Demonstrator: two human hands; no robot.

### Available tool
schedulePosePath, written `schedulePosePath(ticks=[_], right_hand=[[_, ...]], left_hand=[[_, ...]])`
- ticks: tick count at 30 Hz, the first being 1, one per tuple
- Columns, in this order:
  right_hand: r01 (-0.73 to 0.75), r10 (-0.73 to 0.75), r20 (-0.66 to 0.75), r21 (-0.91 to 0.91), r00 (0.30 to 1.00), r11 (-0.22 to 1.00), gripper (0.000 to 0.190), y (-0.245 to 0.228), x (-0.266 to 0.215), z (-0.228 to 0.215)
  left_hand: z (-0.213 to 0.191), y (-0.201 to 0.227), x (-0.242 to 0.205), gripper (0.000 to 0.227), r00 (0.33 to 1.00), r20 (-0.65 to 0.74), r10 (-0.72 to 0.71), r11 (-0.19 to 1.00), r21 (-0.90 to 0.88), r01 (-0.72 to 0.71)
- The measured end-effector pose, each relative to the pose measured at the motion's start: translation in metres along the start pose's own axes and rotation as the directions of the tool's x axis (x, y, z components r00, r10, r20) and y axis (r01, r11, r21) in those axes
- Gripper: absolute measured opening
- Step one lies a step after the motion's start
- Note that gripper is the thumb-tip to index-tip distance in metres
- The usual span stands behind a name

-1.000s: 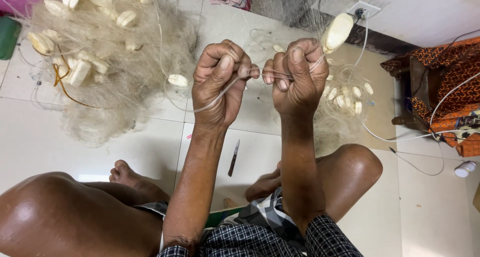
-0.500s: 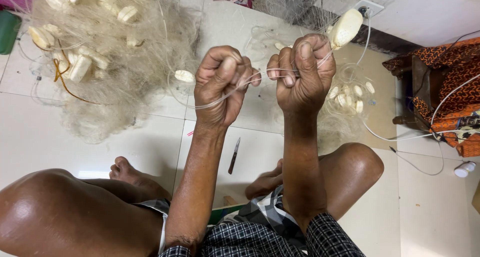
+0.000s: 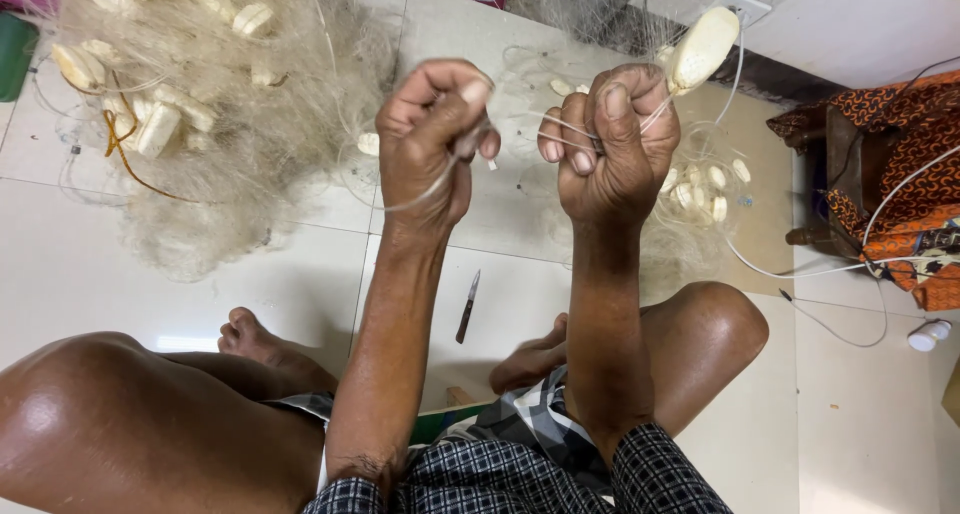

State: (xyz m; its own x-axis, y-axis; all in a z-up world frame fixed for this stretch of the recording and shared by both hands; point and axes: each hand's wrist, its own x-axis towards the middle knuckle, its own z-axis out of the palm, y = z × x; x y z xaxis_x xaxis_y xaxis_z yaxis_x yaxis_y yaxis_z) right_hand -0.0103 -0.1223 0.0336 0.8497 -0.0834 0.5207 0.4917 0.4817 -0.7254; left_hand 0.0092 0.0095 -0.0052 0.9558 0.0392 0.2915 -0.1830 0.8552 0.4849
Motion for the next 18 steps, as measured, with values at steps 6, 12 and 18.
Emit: schedulePosePath(ticks=[6,12,18], right_hand=[[0.017,-0.016,-0.009,0.033,1.000,0.999,0.005,0.004,0.000,-0.005],[0.029,-0.029,0.012,0.047,0.999,0.998,0.005,0.003,0.003,-0.011],[0.023,-0.024,-0.005,-0.102,1.000,0.994,0.006,0.001,0.002,-0.009]], left_hand=[[0.008,0.004,-0.011,0.007,0.996,-0.050,0.070,0.988,-0.132,-0.076],[0.000,0.009,-0.022,0.008,0.986,0.064,-0.151,0.989,0.004,0.151],[0.008,0.019,-0.020,0.006,0.946,0.041,-0.322,0.904,0.310,0.294]])
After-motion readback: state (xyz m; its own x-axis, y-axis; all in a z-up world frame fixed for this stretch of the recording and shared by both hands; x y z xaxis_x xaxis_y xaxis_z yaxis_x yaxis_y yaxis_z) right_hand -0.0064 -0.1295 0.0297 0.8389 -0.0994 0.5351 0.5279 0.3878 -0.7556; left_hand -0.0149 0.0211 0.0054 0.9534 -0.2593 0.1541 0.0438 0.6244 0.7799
